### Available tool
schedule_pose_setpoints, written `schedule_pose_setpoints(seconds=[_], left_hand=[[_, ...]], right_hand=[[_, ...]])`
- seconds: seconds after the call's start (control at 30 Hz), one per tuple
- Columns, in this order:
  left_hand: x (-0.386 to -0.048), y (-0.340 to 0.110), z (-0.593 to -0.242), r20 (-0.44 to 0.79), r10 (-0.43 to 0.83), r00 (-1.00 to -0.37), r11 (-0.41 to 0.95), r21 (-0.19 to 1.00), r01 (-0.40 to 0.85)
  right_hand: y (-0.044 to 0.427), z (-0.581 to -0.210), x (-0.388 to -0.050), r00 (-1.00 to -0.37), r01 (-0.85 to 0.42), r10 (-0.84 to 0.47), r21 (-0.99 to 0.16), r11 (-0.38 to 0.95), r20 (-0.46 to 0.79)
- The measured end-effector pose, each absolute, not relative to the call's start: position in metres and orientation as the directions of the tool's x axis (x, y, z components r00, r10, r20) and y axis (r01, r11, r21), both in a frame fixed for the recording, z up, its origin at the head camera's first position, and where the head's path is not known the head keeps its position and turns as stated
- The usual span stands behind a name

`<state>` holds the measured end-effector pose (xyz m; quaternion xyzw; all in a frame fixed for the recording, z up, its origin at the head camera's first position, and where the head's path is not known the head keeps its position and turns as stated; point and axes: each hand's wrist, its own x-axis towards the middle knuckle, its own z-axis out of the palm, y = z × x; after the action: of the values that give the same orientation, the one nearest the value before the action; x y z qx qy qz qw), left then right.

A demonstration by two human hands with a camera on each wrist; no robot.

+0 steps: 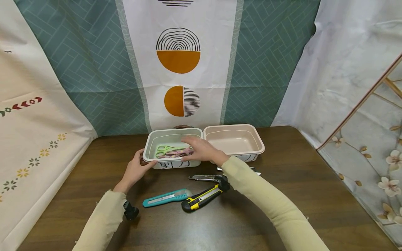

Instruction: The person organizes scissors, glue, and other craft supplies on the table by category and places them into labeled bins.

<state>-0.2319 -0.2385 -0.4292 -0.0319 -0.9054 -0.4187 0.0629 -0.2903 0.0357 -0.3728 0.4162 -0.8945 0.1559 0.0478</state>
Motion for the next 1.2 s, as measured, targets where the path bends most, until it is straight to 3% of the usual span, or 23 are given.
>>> schedule_pose_setpoints(seconds=[0.2, 0.53, 0.9, 1.2], left_hand=[[-0.233, -0.238, -0.429, 0.141, 0.005, -0.990, 0.644, 0.757, 0.111], [-0.232, -0.237, -0.427, 0.142, 0.013, -0.990, 0.646, 0.755, 0.117], [-0.232, -0.237, -0.428, 0.126, 0.021, -0.992, 0.643, 0.758, 0.109], [-0.231, -0.237, -0.428, 0.124, 0.014, -0.992, 0.640, 0.761, 0.105]], right_hand=[[0.042, -0.372, -0.283, -0.663, -0.740, -0.731, -0.283, 0.610, 0.159], [0.055, -0.368, -0.271, -0.658, -0.746, -0.739, -0.260, 0.614, 0.145], [0.066, -0.364, -0.253, -0.595, -0.794, -0.789, -0.259, 0.549, 0.151], [0.074, -0.363, -0.231, -0.582, -0.795, -0.799, -0.312, 0.519, 0.154]])
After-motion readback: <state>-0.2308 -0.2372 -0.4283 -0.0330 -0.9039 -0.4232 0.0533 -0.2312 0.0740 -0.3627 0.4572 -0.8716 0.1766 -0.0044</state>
